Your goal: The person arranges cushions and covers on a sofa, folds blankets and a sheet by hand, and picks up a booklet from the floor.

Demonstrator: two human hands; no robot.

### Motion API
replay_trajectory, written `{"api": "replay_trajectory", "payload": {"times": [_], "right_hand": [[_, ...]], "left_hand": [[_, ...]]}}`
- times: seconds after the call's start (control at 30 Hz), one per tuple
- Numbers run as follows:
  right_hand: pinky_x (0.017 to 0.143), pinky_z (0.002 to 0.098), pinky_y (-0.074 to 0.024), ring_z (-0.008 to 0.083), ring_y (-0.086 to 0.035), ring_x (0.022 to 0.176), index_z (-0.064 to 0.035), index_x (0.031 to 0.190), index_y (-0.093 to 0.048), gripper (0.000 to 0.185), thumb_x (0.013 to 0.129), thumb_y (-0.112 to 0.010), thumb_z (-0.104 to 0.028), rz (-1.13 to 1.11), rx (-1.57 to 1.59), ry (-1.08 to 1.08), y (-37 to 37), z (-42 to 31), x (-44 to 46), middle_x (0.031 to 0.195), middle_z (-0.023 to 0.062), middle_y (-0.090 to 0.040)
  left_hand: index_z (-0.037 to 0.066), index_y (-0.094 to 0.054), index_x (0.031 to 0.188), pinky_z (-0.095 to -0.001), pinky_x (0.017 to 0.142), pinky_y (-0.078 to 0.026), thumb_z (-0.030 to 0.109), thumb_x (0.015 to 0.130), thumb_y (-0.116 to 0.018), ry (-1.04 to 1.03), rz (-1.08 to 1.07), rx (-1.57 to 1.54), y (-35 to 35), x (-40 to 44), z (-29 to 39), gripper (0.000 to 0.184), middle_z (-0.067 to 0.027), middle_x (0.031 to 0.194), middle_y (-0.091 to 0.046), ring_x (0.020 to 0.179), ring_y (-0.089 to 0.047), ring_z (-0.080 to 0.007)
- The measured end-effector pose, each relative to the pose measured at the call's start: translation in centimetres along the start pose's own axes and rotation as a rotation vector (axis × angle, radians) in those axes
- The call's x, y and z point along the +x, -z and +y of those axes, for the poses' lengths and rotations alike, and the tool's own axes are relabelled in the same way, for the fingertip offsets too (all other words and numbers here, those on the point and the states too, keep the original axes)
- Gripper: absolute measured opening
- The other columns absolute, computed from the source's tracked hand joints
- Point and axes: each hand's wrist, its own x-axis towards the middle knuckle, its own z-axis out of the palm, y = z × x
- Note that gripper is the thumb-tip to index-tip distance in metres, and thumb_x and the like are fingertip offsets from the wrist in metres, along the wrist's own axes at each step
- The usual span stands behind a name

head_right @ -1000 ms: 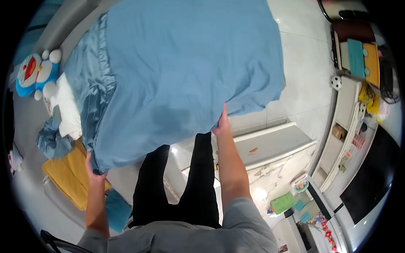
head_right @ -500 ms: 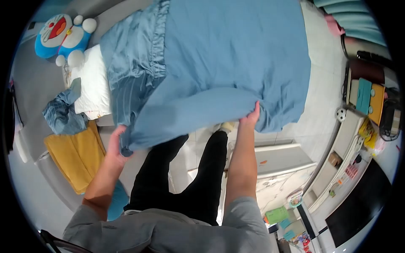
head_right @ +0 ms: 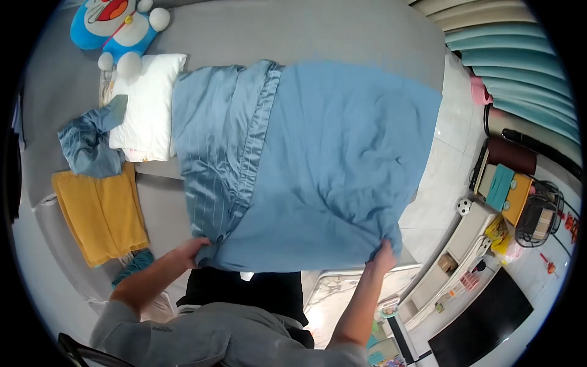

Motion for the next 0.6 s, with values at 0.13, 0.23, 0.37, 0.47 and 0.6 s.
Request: {"api": "replay_trajectory", "payload": {"times": [0.13,0.23,0.37,0.47,0.6], "right_hand": [[0.069,0.0319,-0.0516,0.0200,-0.062,0.076,0.0101,0.095,-0.068,0.034,0.078,-0.077,-0.018,-0.122,-0.253,0.296,-16.6,-13.3,2.2,0.093,0.0132,-0.067],[0.100,0.0345,-0.0436,0.0272,-0.057,0.119,0.0108,0.138,-0.041,0.078,0.085,-0.074,-0.036,-0.441,-0.187,0.515,-29.7,-15.9,6.2,0.130,0.0230,-0.057],[0.110,0.0461,-0.0325,0.0430,-0.040,0.134,0.0068,0.141,-0.039,0.083,0.084,-0.073,-0.043,-0.567,-0.526,1.158,-32.5,-11.0,8.2,0.143,0.0296,-0.042],[0.110,0.0561,-0.0292,0.0429,-0.037,0.136,-0.0005,0.141,-0.043,0.081,0.083,-0.072,-0.049,-0.435,-0.837,1.356,-29.2,-7.1,10.8,0.146,0.0279,-0.038],[0.108,0.0661,-0.0230,0.0423,-0.026,0.141,-0.0084,0.145,-0.040,0.087,0.083,-0.060,-0.067,-0.133,-1.230,1.047,-26.9,-4.9,20.6,0.154,0.0243,-0.025]], "left_hand": [[0.009,-0.059,0.116,-0.0358,0.065,-0.056,0.032,0.089,-0.061,-0.469,-0.140,-0.323,-1.4,0.3,8.6,0.035,-0.0046,0.097,-0.065,0.084,-0.065,-0.0208],[-0.003,-0.046,0.126,-0.0459,0.087,-0.054,0.051,0.088,-0.063,-0.720,-0.390,-0.662,-2.9,-0.5,19.0,0.068,-0.0204,0.110,-0.056,0.096,-0.060,-0.0308],[-0.003,-0.034,0.140,-0.0479,0.100,-0.044,0.051,0.087,-0.067,-1.059,0.152,-0.503,-7.0,0.6,23.8,0.083,-0.0220,0.131,-0.045,0.116,-0.051,-0.0325],[0.003,-0.037,0.143,-0.0453,0.103,-0.041,0.044,0.088,-0.069,-1.462,0.525,0.037,-8.5,6.7,23.2,0.076,-0.0194,0.146,-0.036,0.124,-0.047,-0.0358],[0.015,-0.034,0.149,-0.0527,0.110,-0.030,0.039,0.082,-0.075,-1.811,0.848,1.116,-14.7,7.6,21.5,0.081,-0.0227,0.153,-0.025,0.136,-0.034,-0.0419]]}}
